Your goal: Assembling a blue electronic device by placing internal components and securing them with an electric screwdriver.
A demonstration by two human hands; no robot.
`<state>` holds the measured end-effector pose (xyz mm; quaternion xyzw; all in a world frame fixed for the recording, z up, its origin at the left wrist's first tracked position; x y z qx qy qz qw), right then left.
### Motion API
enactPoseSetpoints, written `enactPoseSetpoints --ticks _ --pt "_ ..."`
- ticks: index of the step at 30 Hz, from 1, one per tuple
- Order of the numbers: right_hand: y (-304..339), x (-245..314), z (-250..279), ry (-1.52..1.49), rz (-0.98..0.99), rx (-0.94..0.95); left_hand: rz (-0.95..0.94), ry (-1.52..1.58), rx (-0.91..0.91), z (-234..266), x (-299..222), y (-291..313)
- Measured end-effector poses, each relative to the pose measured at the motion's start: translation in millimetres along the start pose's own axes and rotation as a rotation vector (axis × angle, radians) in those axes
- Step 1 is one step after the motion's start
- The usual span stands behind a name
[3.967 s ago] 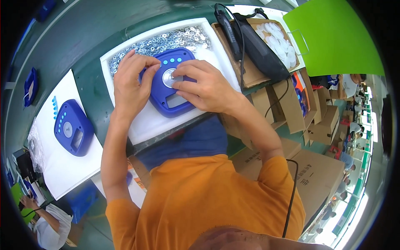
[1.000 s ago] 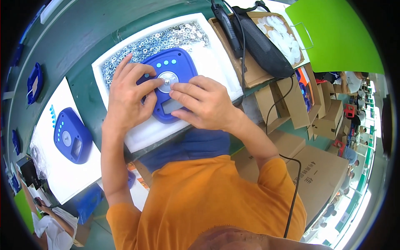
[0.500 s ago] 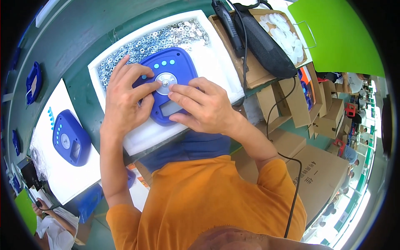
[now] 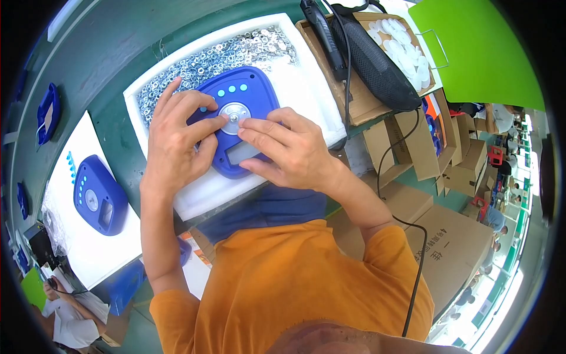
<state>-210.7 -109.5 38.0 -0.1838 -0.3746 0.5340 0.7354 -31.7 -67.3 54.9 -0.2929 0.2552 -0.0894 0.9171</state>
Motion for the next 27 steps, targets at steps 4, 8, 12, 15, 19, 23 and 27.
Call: enactPoseSetpoints --ticks 4,8,12,15,19,23,27 --pt "-3 2 1 0.013 0.017 0.0 -0.008 0.034 0.003 2 0 -1" --pt "-2 2 2 0.011 0.002 -0.007 -0.034 0.04 0.009 3 -2 -2" --pt "-6 -3 5 -0.062 -0.055 0.018 -0.085 -0.009 0.024 6 -6 -1" --pt "-17 -37 20 -0.286 -0.264 -0.014 -0.08 -0.046 0.033 6 -7 2" --pt "-42 -127 54 0.155 -0.416 -0.146 -0.092 -0.039 0.012 8 -12 1" --pt "-44 -202 49 0.755 -0.531 0.133 -0.077 -0.027 0.001 4 -8 3" --pt "-49 -224 42 0.85 -0.594 0.277 -0.083 -0.019 -0.003 1 -3 5"
Point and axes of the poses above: each hand's wrist, its own y-axis away from the middle knuckle, its own z-axis out of the back of the hand, x = y × z, the point moved 8 cm from there along -y, towards the middle knuckle, and after that the axes turned 10 degrees about -x, right-handed, at the moved point
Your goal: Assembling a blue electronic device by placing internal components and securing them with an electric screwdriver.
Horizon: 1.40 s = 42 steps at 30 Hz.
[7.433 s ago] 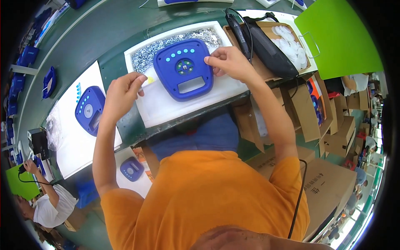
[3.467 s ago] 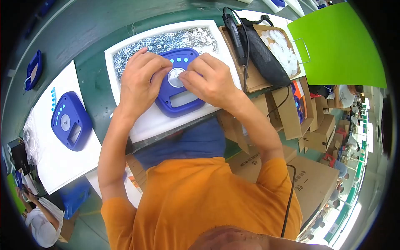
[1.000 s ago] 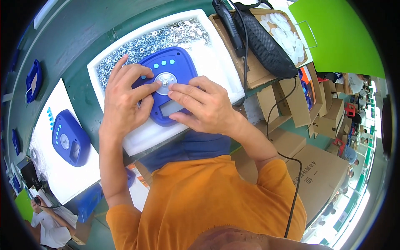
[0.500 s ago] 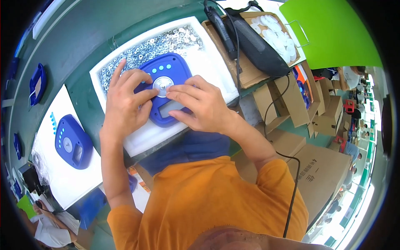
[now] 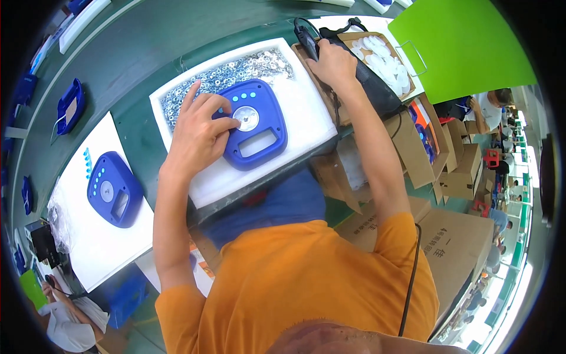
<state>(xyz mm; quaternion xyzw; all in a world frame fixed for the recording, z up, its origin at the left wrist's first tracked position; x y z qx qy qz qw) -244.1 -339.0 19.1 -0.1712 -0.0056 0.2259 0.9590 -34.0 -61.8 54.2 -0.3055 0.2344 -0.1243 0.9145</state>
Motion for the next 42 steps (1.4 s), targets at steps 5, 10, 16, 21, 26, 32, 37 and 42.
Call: enactPoseSetpoints --ticks 5,10,16,21,26,32,37,42 --pt "-1 -26 44 -0.375 -0.194 -0.268 0.017 0.014 -0.016 1 7 3" --pt "28 -17 119 -1.534 -0.323 -0.369 0.026 0.021 0.011 0 12 9" --pt "68 39 120 -1.963 -0.3 -0.015 0.016 0.015 0.015 -2 10 7" --pt "79 103 130 -2.045 -0.172 -0.075 0.028 0.031 0.009 -1 10 7" --pt "83 135 137 -1.977 0.043 -0.176 0.024 0.035 -0.008 -1 10 7" --pt "85 156 141 -1.968 0.149 -0.233 0.021 0.033 -0.005 0 10 8" --pt "89 164 133 -1.981 0.084 -0.167 -0.002 0.02 -0.029 -2 11 8" --pt "73 167 131 -1.902 0.4 0.049 -0.014 0.02 -0.051 -1 10 8"
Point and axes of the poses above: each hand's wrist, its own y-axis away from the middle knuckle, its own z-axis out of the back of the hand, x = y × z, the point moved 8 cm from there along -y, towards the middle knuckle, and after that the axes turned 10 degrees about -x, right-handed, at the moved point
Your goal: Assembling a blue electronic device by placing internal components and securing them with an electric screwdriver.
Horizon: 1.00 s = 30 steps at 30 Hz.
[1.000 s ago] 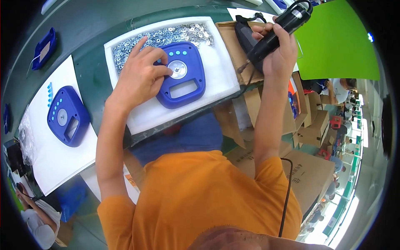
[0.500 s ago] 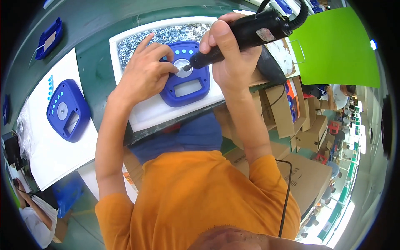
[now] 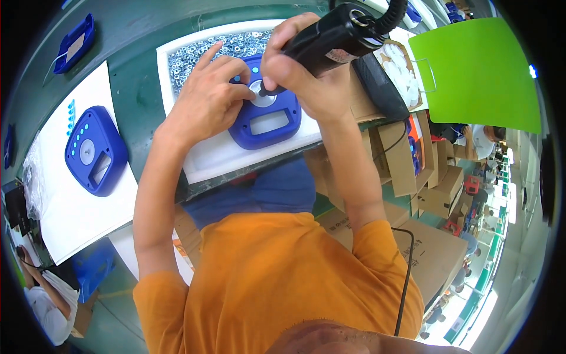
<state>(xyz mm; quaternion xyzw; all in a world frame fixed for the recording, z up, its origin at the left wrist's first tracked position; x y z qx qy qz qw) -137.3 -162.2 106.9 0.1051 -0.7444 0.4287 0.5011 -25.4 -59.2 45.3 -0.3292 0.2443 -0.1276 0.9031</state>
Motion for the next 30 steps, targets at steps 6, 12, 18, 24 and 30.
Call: enactPoseSetpoints --ticks 6,12,18,24,30 --pt "0 -5 -6 0.041 -0.073 -0.213 0.017 0.007 0.002 1 0 -1" --pt "3 -12 -4 0.065 -0.077 -0.173 0.011 0.012 0.006 -1 -1 -1" --pt "2 -14 -3 0.073 -0.093 -0.144 0.023 0.015 0.018 0 1 -1" --pt "0 -14 -1 0.119 -0.057 -0.174 0.031 0.0 0.011 1 -1 -1" --pt "-3 -9 -2 0.148 -0.055 -0.094 0.049 -0.005 0.03 -1 0 -3"
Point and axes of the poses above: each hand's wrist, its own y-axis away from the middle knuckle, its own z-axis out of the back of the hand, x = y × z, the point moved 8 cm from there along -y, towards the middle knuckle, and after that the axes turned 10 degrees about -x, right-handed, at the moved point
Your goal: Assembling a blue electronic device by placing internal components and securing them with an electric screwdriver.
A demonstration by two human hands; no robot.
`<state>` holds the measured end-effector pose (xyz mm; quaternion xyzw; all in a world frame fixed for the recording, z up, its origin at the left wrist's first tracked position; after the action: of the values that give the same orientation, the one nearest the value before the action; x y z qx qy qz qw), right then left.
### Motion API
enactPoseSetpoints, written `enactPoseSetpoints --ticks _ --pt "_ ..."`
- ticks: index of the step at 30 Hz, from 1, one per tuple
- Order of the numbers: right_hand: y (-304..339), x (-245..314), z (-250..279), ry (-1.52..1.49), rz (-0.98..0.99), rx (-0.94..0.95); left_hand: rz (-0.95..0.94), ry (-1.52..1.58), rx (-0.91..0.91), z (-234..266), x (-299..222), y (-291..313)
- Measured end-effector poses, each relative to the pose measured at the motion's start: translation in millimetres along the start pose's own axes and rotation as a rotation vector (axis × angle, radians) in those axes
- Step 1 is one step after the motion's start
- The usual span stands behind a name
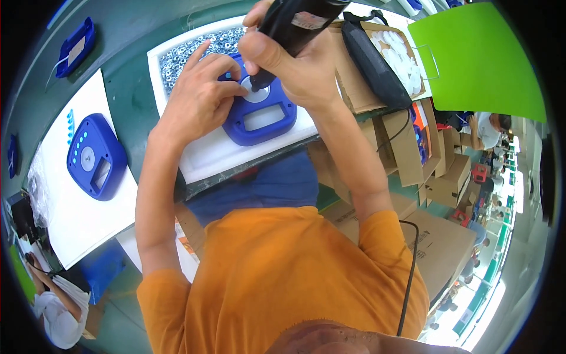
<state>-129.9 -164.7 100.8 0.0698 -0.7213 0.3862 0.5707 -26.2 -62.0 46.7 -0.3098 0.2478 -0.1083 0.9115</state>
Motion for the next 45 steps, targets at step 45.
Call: enactPoseSetpoints --ticks 45 --pt "62 -53 110 0.684 0.166 -0.53 -0.044 -0.171 0.347 -9 -76 29"
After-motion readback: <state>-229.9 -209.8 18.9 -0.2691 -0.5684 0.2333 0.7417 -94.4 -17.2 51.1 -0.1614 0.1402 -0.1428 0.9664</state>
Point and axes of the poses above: each hand's wrist, its own y-axis away from the middle knuckle, its own z-axis out of the back of the hand, x = y × z, the point moved 8 cm from there along -y, towards the middle knuckle, and after that the axes turned 10 degrees about -x, right-handed, at the moved point
